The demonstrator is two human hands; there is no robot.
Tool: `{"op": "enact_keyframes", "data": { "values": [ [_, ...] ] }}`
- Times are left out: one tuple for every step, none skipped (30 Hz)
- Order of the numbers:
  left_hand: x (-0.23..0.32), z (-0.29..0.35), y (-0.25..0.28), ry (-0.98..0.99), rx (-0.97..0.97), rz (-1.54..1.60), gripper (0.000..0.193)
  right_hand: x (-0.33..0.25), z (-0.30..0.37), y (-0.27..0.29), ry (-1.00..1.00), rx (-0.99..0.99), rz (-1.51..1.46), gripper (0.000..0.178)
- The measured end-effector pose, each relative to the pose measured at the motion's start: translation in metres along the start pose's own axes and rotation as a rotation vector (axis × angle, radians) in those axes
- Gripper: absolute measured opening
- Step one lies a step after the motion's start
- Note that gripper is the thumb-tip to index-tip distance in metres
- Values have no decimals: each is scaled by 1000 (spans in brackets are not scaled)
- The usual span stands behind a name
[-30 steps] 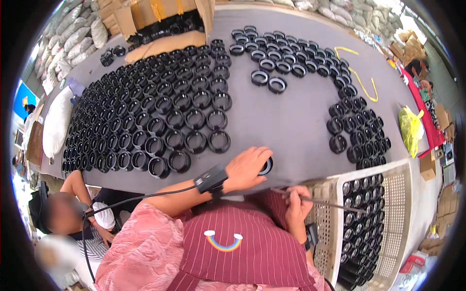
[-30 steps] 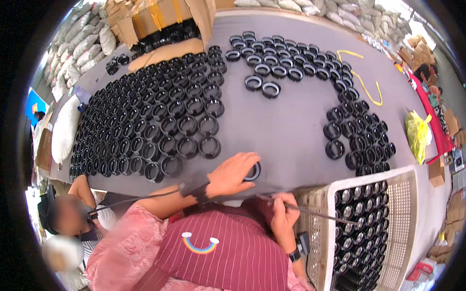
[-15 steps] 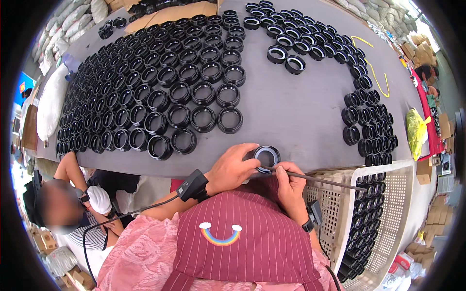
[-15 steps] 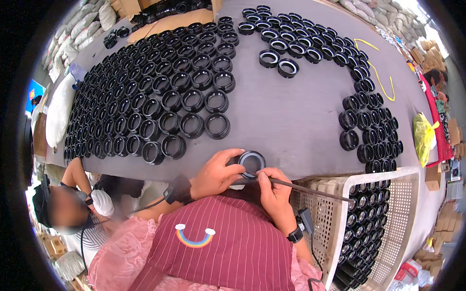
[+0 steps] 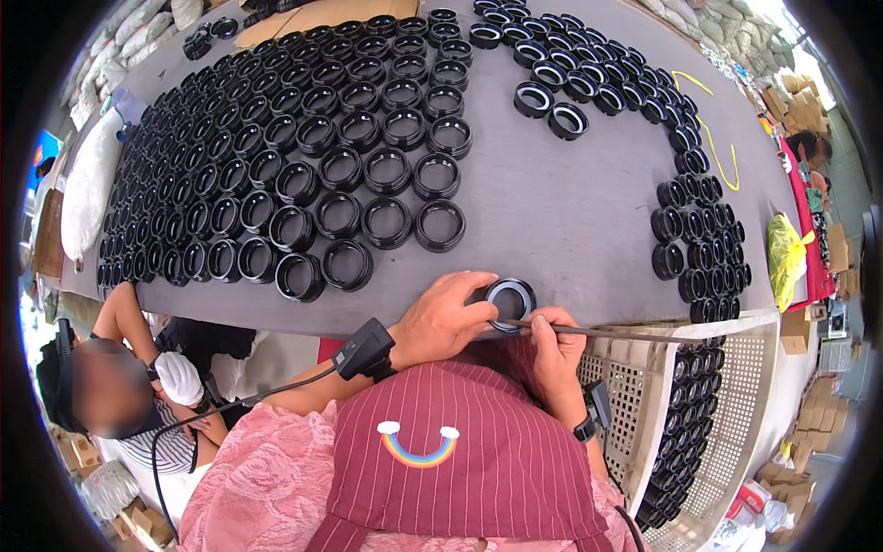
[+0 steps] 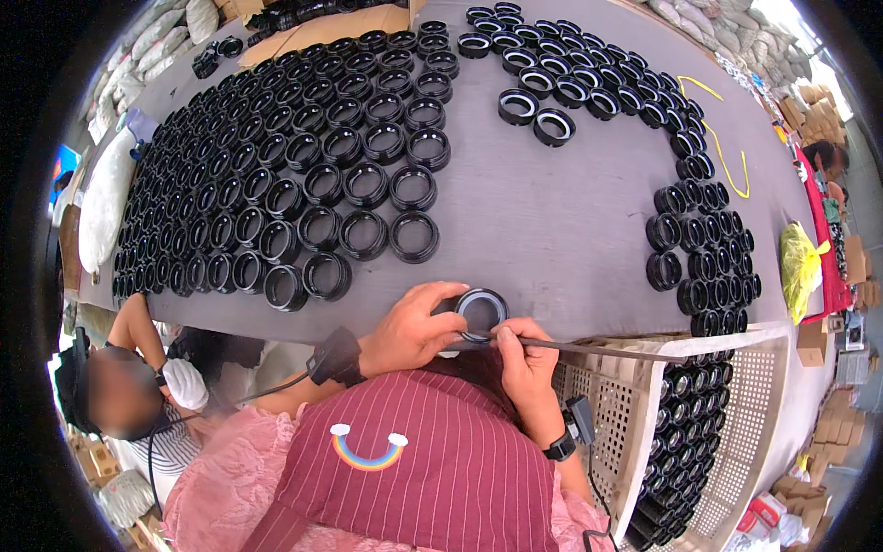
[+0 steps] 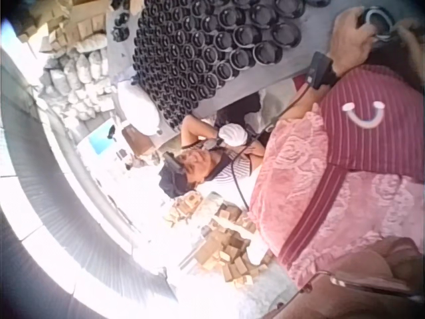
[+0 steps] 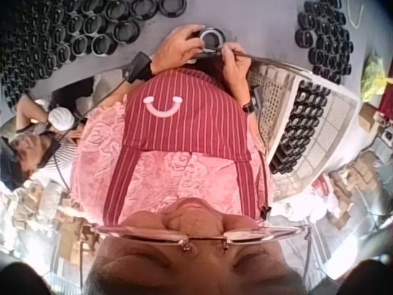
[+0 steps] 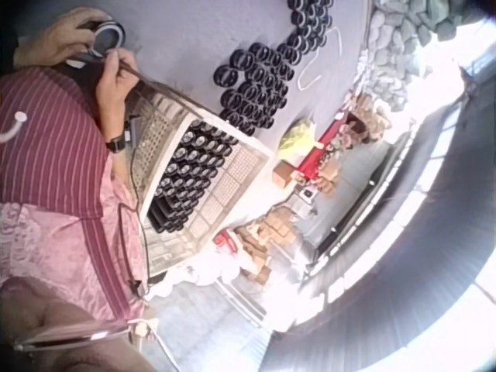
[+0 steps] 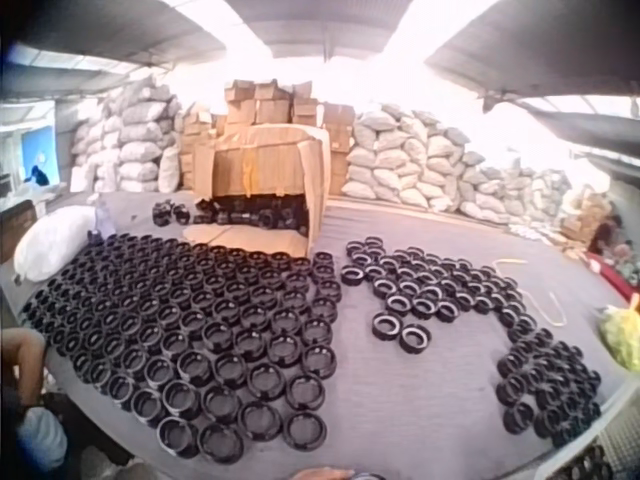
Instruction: The recorder is assembling small black rings or gaskets with white inner components at a factory workbench.
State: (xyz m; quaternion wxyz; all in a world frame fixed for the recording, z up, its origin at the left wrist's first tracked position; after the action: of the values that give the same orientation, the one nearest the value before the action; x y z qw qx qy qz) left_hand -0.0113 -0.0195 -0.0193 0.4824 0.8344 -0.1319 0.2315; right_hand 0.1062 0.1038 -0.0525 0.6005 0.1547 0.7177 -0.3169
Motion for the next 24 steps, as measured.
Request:
{"op": "enact_keyframes", "data": {
  "values": [
    [-1, 0, -1, 1, 0, 1, 24, -1, 0, -1, -1, 0, 0, 11],
    [-1, 1, -1, 1, 0, -1, 24, 0, 0, -3, -16, -13, 19, 11],
    [-1, 1, -1, 0, 1, -1, 24, 0, 0, -4, -32, -26, 39, 11],
    [0, 1, -2, 1, 1, 0, 24, 0, 0, -3, -33, -25, 39, 11],
    [0, 0, -1, 8, 13, 5, 22, 2, 1, 0, -55, -3, 16, 12],
    [0, 0, 0, 16, 25, 8, 21, 5, 1, 3, -77, 19, -9, 12],
    [-1, 1, 0, 17, 24, 9, 21, 5, 1, 2, -78, 20, -10, 12],
    [-1, 1, -1, 9, 19, -3, 22, 4, -1, 1, -50, 19, 6, 12],
    [-1, 1, -2, 0, 15, -15, 22, 3, -2, 1, -23, 18, 23, 12],
    [-2, 1, -2, 1, 15, -13, 22, 3, -1, 2, -23, 19, 24, 12],
    [-1, 1, -2, -3, 10, -16, 21, 4, -1, 3, -34, 12, 30, 12],
    [-1, 1, -3, -4, 5, -19, 21, 5, -1, 4, -46, 5, 33, 12],
    [-1, 0, -3, -3, 4, -19, 21, 5, -1, 4, -48, 5, 33, 12],
    [0, -1, -2, 0, 18, -20, 21, 3, -1, 4, -31, 19, -4, 12],
    [0, -1, -1, 3, 35, -22, 21, 2, -1, 4, -12, 31, -41, 12],
    [-1, 0, -1, 3, 35, -22, 21, 1, -1, 2, -13, 31, -41, 12],
    [-1, 0, -1, -9, 32, -29, 21, 2, -1, -1, -39, 15, 1, 12],
    [0, 0, -2, -23, 28, -33, 20, 3, 0, -2, -65, 1, 45, 13],
    [1, -1, -2, -25, 27, -31, 20, 5, -1, 0, -64, 4, 46, 13],
    [2, -3, -2, -23, 12, -29, 20, 2, -3, -2, -11, -42, 116, 11],
    [3, -3, -2, -20, -3, -29, 20, -1, -4, -6, 42, -90, 185, 9],
    [3, -3, -2, -21, -4, -29, 20, -5, -6, -5, 42, -88, 185, 9],
    [3, -4, -2, -15, -3, -26, 20, -12, -8, -7, 41, -119, 312, 6],
    [2, -4, -2, -6, 0, -26, 20, -17, -10, -10, 39, -155, 438, 3]
  ]
}}
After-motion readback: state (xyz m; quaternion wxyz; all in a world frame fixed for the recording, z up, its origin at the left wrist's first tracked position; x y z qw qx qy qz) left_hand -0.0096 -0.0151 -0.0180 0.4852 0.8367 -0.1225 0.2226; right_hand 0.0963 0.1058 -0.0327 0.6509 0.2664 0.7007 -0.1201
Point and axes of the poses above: each hand's wrist, its own z-axis away from the middle knuckle, its own y-axis out of the back of the hand, x = y × z, the point moved 9 cm from there along -z, towards the middle knuckle, and after that the axes turned 14 degrees about -z, right-handed, at the moved point
